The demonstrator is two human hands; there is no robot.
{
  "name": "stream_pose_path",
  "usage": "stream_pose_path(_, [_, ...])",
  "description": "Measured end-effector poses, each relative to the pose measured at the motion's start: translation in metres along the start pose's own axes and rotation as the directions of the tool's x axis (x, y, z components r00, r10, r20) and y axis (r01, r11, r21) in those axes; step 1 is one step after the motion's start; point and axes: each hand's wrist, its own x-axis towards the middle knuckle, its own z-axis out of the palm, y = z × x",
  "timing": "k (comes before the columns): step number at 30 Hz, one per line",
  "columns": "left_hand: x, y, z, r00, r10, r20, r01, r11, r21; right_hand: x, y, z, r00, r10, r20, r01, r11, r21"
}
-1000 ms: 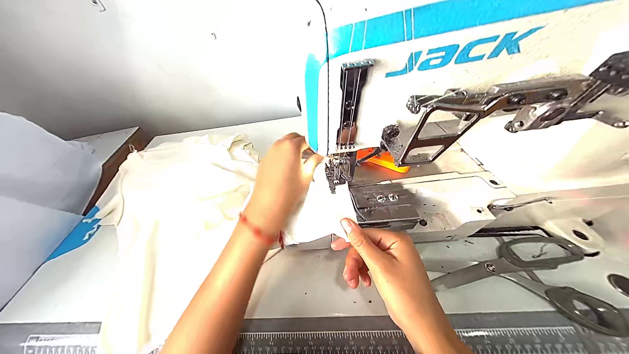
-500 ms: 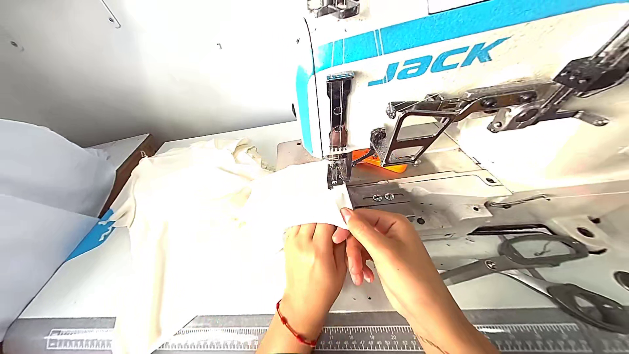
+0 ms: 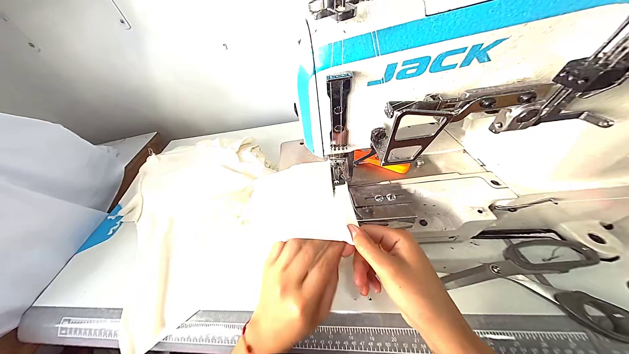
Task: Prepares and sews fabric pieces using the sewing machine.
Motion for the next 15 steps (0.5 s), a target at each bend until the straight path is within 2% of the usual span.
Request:
stream_pose_path(2, [0.015,-0.001,-0.026,0.992,0.117,0.049,-0.113,0.990,-0.082,0.002,0.001,-0.007,1.000,0.008,0.009,-0.007,0.996,-0.085])
stream_pose_path(5, [0.061,-0.023,-0.042,0.944,0.230,0.238,-0.230,0.973,-0.027,0.001,0.001,-0.015,0.999,-0.028,0.042,0.037,0.971,-0.236])
stream_pose_path(7, [0.086,-0.044,-0.036,0.862,0.336,0.380,-0.351,0.936,-0.033,0.000,-0.002,-0.024,0.979,-0.195,0.053,0.199,0.891,-0.409])
stream_pose_path(9, [0.099,-0.055,-0.029,0.782,0.437,0.445,-0.451,0.889,-0.080,0.003,-0.007,-0.036,0.893,-0.447,0.059,0.391,0.702,-0.595])
stream_pose_path(11, [0.104,-0.060,-0.025,0.741,0.516,0.430,-0.515,0.847,-0.128,0.012,-0.016,-0.045,0.782,-0.608,0.140,0.482,0.447,-0.754])
stream_pose_path(12, [0.106,-0.062,-0.025,0.742,0.543,0.392,-0.533,0.834,-0.145,0.018,-0.021,-0.047,0.750,-0.622,0.227,0.518,0.337,-0.786])
stream_pose_path(13, [0.107,-0.063,-0.026,0.758,0.561,0.333,-0.545,0.825,-0.151,0.026,-0.025,-0.048,0.731,-0.601,0.323,0.567,0.271,-0.778])
stream_pose_path(15, [0.108,-0.069,-0.026,0.801,0.571,0.180,-0.556,0.821,-0.127,0.040,-0.025,-0.046,0.694,-0.548,0.467,0.665,0.239,-0.708])
